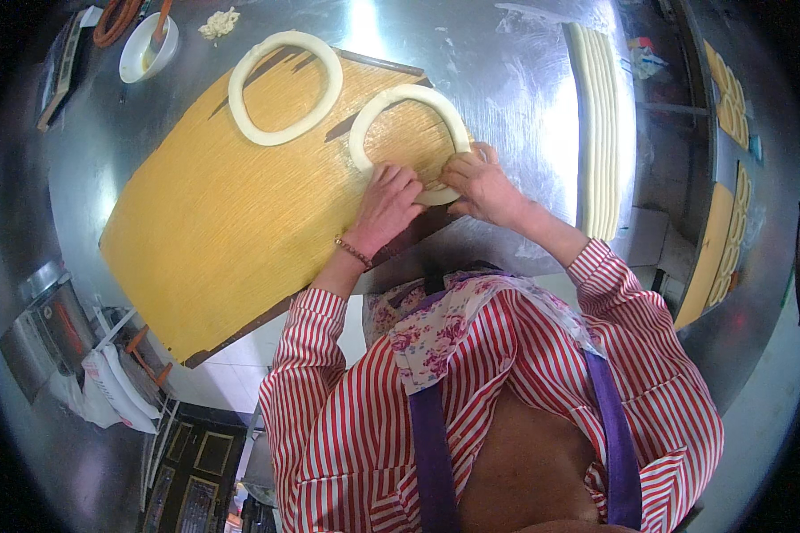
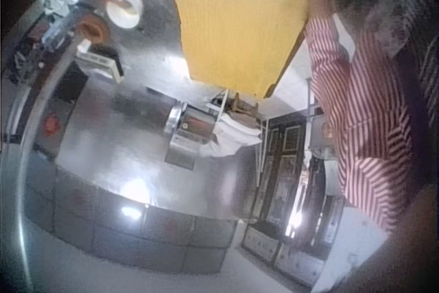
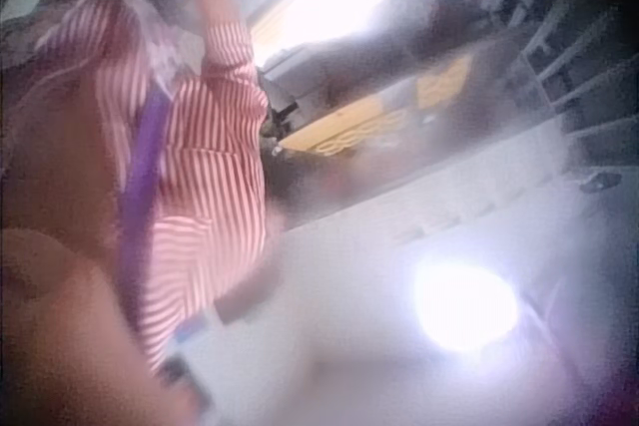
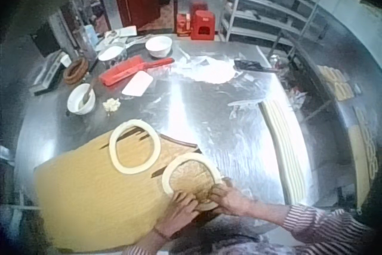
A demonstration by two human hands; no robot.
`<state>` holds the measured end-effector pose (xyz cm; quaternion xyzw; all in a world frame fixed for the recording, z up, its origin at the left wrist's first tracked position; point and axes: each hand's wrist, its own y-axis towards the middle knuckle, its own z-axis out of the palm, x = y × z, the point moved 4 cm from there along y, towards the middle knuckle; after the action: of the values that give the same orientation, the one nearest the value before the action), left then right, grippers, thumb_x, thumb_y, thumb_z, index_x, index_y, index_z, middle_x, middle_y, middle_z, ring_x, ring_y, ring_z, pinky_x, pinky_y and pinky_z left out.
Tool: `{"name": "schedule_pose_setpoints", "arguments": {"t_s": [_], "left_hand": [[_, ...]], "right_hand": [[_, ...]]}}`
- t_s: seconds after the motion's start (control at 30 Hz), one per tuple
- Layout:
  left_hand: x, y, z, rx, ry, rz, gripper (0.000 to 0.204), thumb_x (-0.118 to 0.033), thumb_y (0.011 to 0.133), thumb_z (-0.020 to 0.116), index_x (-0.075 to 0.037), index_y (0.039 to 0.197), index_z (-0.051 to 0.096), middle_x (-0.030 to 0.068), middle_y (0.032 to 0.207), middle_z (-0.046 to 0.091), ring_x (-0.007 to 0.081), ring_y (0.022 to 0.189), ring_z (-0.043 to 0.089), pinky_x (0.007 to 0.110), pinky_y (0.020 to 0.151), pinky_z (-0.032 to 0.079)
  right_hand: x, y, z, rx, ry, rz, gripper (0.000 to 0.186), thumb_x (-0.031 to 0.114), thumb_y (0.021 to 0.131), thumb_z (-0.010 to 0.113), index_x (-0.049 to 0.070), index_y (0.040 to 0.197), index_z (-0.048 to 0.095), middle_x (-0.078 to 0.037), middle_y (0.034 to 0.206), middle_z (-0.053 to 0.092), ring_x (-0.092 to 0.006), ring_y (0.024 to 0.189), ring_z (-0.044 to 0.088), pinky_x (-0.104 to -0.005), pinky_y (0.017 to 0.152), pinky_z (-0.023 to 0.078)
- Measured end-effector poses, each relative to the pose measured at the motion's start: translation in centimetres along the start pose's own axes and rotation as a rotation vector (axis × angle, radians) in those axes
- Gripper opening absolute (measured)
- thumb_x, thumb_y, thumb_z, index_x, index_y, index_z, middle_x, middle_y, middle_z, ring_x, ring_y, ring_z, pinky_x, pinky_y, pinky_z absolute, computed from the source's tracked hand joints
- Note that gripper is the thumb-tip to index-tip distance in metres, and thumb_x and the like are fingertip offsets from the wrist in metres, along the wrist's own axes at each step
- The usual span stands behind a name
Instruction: The person shapes long strips of dough into circular rings by hand on a wooden board. They repeatedly pick up a strip, form a loop, and press the ends together to seal the ring, arranging the finished rings on the board.
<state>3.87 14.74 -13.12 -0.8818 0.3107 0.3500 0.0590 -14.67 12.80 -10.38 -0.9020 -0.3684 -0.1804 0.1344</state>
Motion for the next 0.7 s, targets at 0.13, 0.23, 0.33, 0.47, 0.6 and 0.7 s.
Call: {"name": "schedule_pose_setpoints", "arguments": {"t_s": [0.13, 0.23, 0.33, 0.47, 0.6, 0.7], "left_hand": [[0.1, 0.0, -0.1, 0.074, -0.080, 0.005, 0.026, -0.020, 0.074, 0.077, -0.005, 0.091, 0.065, 0.0085, 0.093, 0.058, 0.0291, 0.099, 0.055, 0.043, 0.099, 0.039], [0.4, 0.2, -0.7, 0.025, -0.111, -0.076, 0.024, -0.017, 0.077, 0.075, -0.002, 0.093, 0.065, 0.0102, 0.099, 0.061, 0.0299, 0.104, 0.055, 0.045, 0.098, 0.040], [1.9, 0.8, -2.0, -0.297, -0.047, -0.270, 0.033, -0.015, 0.079, 0.075, -0.001, 0.107, 0.066, 0.0133, 0.106, 0.062, 0.0327, 0.109, 0.055, 0.046, 0.098, 0.041], [5.2, 3.2, -2.9, -0.523, 0.143, -0.474, 0.046, -0.011, 0.082, 0.071, -0.001, 0.125, 0.059, 0.0189, 0.115, 0.062, 0.0367, 0.113, 0.055, 0.047, 0.099, 0.042], [7.6, 4.0, -1.9, -0.428, 0.122, -0.564, 0.048, -0.006, 0.084, 0.067, -0.001, 0.131, 0.056, 0.0202, 0.117, 0.061, 0.0377, 0.113, 0.055, 0.048, 0.099, 0.042], [7.7, 3.9, -1.8, -0.470, 0.139, -0.491, 0.051, -0.005, 0.085, 0.068, -0.002, 0.133, 0.052, 0.0195, 0.112, 0.060, 0.0362, 0.107, 0.056, 0.048, 0.095, 0.042]], "right_hand": [[-0.7, -0.7, 0.0, -0.010, -0.103, -0.087, 0.044, 0.027, 0.068, 0.083, 0.010, 0.104, 0.066, -0.005, 0.104, 0.061, -0.0236, 0.110, 0.058, -0.0520, 0.108, 0.031], [-1.2, -0.7, -0.5, -0.038, 0.102, 0.080, 0.048, 0.027, 0.071, 0.082, 0.008, 0.111, 0.065, -0.009, 0.112, 0.062, -0.0282, 0.111, 0.059, -0.0502, 0.107, 0.037], [-2.5, 0.7, -1.2, -0.331, 0.223, 0.450, 0.058, 0.026, 0.074, 0.081, 0.006, 0.125, 0.061, -0.015, 0.122, 0.060, -0.0344, 0.114, 0.058, -0.0474, 0.103, 0.044], [-3.6, 2.3, 0.0, -0.332, 0.261, 0.640, 0.064, 0.022, 0.079, 0.076, 0.005, 0.136, 0.052, -0.020, 0.129, 0.058, -0.0389, 0.118, 0.056, -0.0460, 0.099, 0.048], [-4.7, 2.1, 1.1, -0.312, 0.254, 0.647, 0.062, 0.019, 0.081, 0.074, 0.003, 0.136, 0.051, -0.020, 0.126, 0.059, -0.0388, 0.117, 0.057, -0.0465, 0.099, 0.048], [-5.3, 1.8, 1.6, -0.346, 0.259, 0.656, 0.060, 0.019, 0.081, 0.073, 0.005, 0.136, 0.052, -0.019, 0.122, 0.061, -0.0381, 0.112, 0.059, -0.0447, 0.095, 0.050]]}}
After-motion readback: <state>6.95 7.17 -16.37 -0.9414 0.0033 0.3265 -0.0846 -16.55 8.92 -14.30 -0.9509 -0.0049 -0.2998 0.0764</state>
